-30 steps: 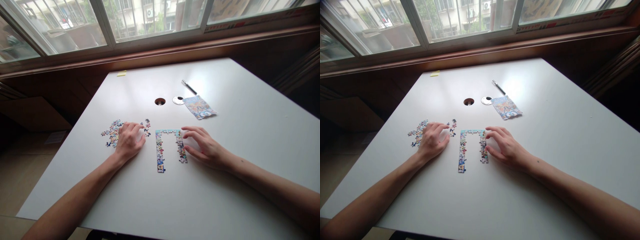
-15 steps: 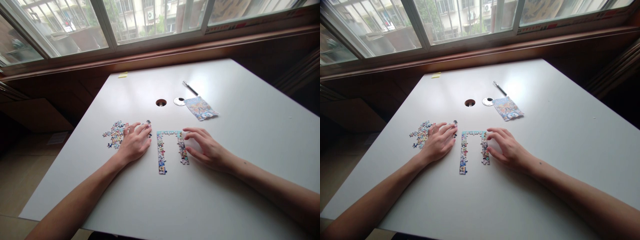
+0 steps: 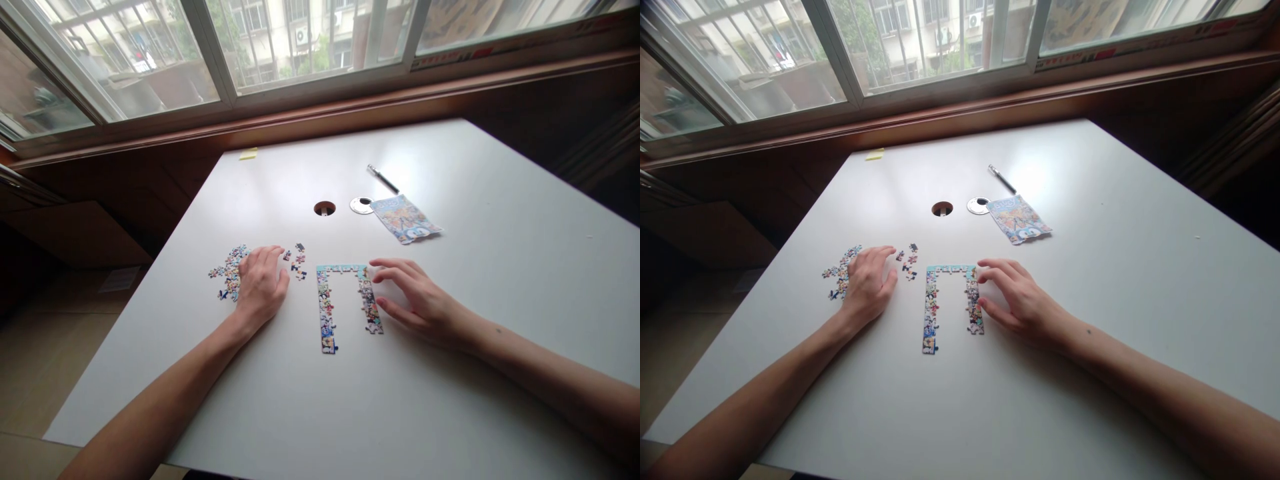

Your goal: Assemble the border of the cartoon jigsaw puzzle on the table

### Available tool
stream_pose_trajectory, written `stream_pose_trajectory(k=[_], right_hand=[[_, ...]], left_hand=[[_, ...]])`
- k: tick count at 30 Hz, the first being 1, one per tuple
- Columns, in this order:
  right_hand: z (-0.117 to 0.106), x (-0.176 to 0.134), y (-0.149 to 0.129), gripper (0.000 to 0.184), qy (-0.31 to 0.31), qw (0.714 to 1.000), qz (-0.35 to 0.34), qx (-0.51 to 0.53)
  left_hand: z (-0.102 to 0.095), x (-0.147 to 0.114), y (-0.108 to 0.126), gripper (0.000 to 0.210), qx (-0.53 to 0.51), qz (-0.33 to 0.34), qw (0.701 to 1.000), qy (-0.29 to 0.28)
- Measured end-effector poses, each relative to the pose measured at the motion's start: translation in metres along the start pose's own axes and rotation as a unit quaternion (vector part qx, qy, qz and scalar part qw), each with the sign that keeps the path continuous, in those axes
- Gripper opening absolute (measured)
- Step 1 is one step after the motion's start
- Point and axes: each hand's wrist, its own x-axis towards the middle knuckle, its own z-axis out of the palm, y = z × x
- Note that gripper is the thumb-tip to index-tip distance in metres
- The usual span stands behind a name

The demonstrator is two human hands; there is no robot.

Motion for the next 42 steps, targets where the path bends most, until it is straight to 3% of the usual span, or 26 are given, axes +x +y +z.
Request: stream_pose_trajectory(k=[20,30,42], right_hand=[[0.0015,-0.0001,0.0031,0.027,0.003,1.000,-0.007,0.005],[0.0010,0.0003,0.0000,0.025,0.003,1.000,-0.005,0.005],[-0.0004,0.0011,-0.0006,0.026,0.010,1.000,-0.003,0.012]], left_hand=[[0.0003,-0.0008,0.0005,0.038,-0.015,0.009,0.999,-0.031],[-0.0067,-0.0014,0.0052,0.032,-0.007,0.101,0.992,-0.081],[-0.0061,-0.0002,0.0048,0.032,-0.032,0.106,0.990,-0.091]])
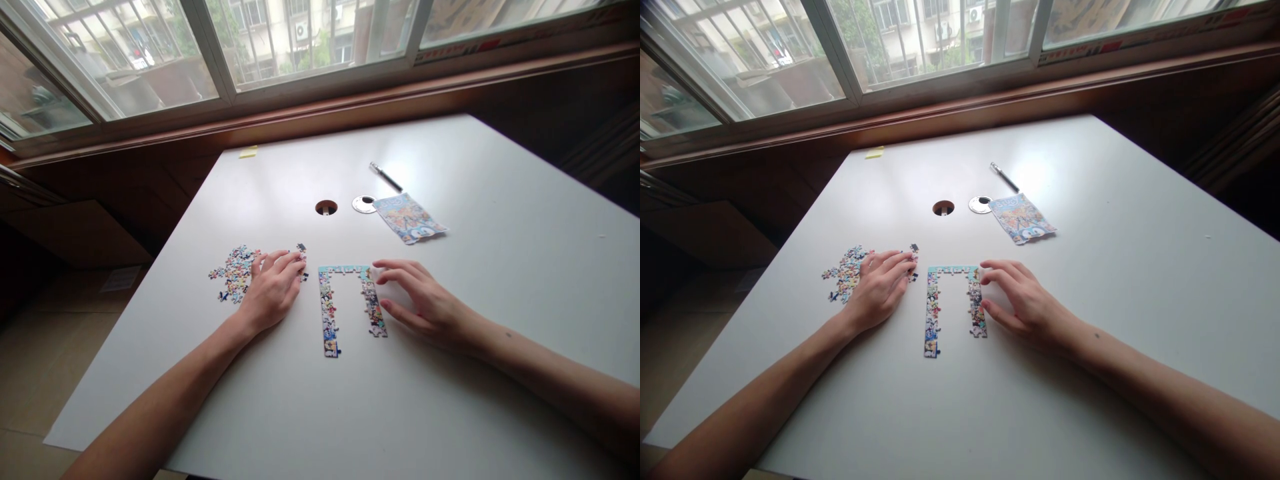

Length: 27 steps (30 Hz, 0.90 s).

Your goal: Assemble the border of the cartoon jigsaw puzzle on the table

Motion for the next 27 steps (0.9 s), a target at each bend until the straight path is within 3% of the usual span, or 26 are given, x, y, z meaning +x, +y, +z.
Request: stream_pose_trajectory(k=[7,12,19,22,27], right_hand=[[0.0012,-0.0007,0.0018,0.027,-0.003,1.000,0.003,-0.001],[0.0006,-0.0004,0.0002,0.026,-0.003,1.000,0.003,-0.001],[0.0002,0.0007,-0.0014,0.025,-0.003,1.000,0.005,-0.002],[0.0001,0.0008,-0.0024,0.025,-0.003,1.000,0.012,0.001],[-0.0012,0.0008,-0.0040,0.025,0.002,1.000,0.014,0.006]], left_hand=[[-0.0033,0.0005,0.0007,0.031,-0.022,0.022,1.000,0.004],[-0.0001,0.0014,-0.0049,0.034,-0.125,0.063,0.990,0.026],[0.0048,0.0029,-0.0042,0.020,-0.339,-0.034,0.929,0.145],[0.0052,0.0030,-0.0036,0.019,-0.400,-0.050,0.902,0.155],[0.0058,0.0040,-0.0026,0.011,-0.434,-0.052,0.885,0.159]])
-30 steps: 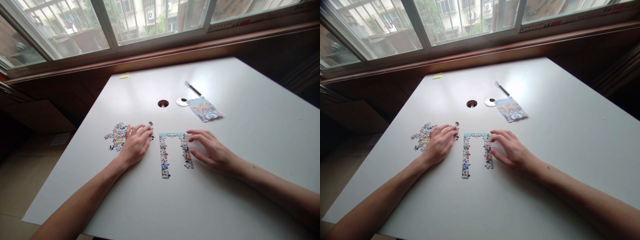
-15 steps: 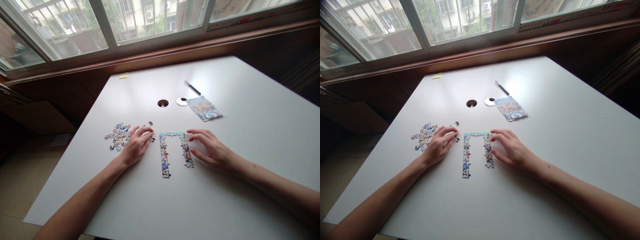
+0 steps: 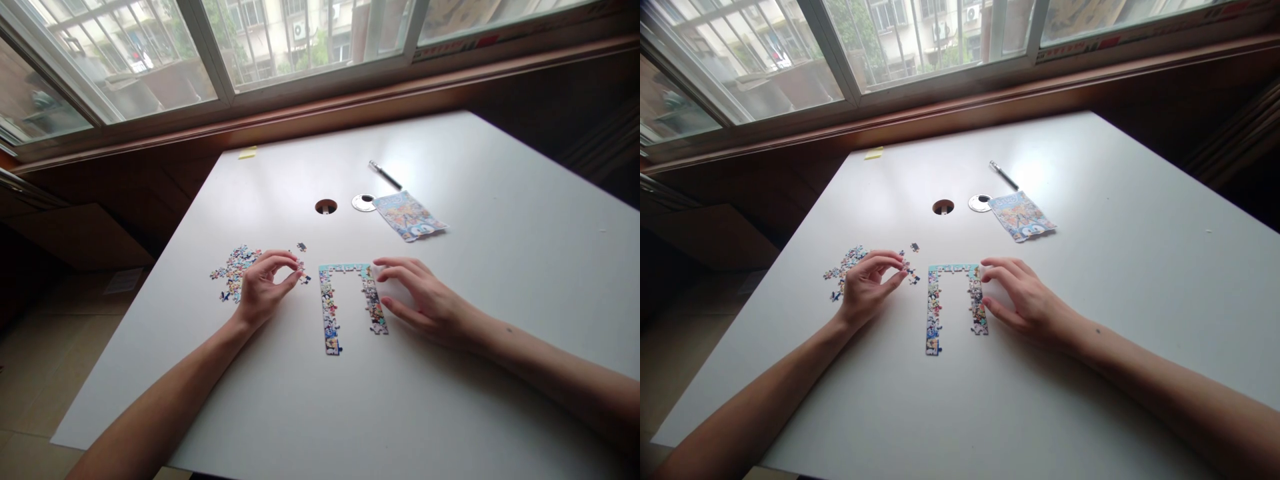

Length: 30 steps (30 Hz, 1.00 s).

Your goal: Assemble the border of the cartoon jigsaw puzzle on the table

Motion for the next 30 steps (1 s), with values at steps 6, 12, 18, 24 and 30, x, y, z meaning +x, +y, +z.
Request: stream_pose_trajectory(k=[6,12,18,24,30], right_hand=[[0.001,-0.001,0.003,0.025,-0.004,1.000,-0.005,-0.006],[0.000,-0.001,0.001,0.026,-0.003,1.000,-0.004,0.000],[-0.002,0.000,-0.004,0.024,-0.008,1.000,0.003,0.000],[-0.001,-0.001,0.000,0.025,-0.007,1.000,-0.002,-0.002],[0.000,-0.002,0.003,0.026,-0.008,1.000,-0.001,-0.003]], left_hand=[[0.003,0.000,-0.007,0.036,-0.063,-0.031,0.997,0.016],[0.001,-0.002,-0.003,0.029,-0.019,-0.006,1.000,-0.002],[0.003,-0.005,0.001,0.016,0.075,0.018,0.997,-0.028],[-0.002,0.000,0.001,0.022,0.141,0.018,0.989,0.033],[-0.014,0.002,0.003,0.009,0.381,0.002,0.924,-0.037]])
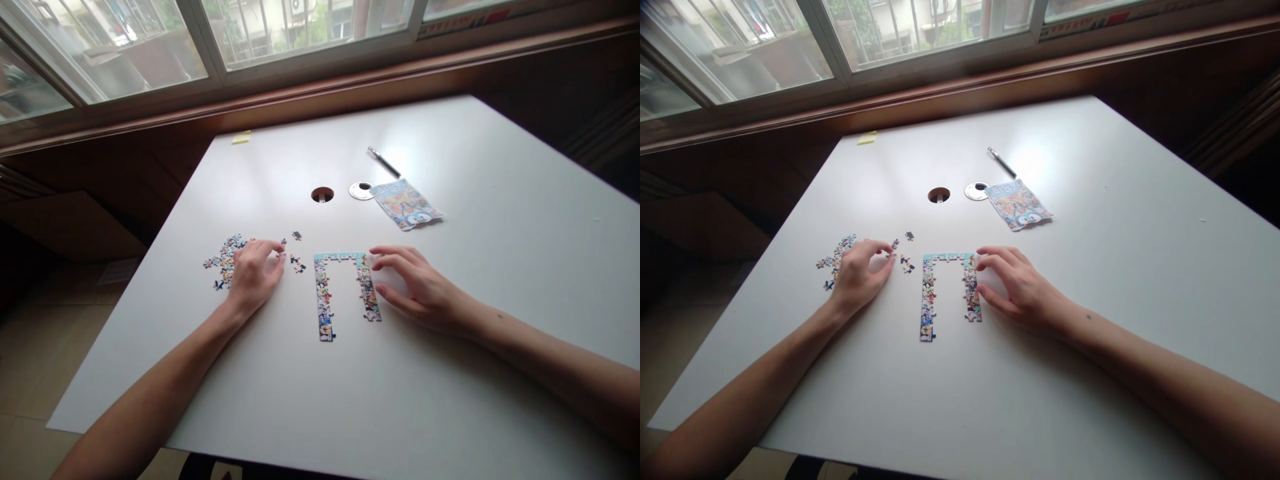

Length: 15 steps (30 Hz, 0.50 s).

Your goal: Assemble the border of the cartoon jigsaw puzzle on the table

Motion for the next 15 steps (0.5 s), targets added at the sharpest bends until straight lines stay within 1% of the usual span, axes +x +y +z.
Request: stream_pose_trajectory(k=[3,6,9,12,15], right_hand=[[0.001,0.000,0.000,0.026,0.005,1.000,0.000,-0.002],[0.001,0.001,0.000,0.026,0.007,1.000,-0.006,-0.005],[0.001,0.001,0.000,0.026,0.007,1.000,-0.010,-0.007],[0.002,0.000,0.001,0.026,0.007,1.000,-0.010,-0.007],[0.002,0.000,0.001,0.027,0.006,1.000,-0.007,-0.006]], left_hand=[[0.001,-0.001,0.001,0.012,0.044,0.003,0.999,-0.017],[0.001,0.001,0.000,0.013,0.051,-0.004,0.999,-0.008],[-0.003,0.008,-0.001,0.012,0.071,-0.026,0.997,-0.002],[-0.011,0.013,0.001,0.014,0.095,-0.032,0.995,-0.023],[-0.019,0.011,0.004,0.014,0.106,0.004,0.992,-0.061]])
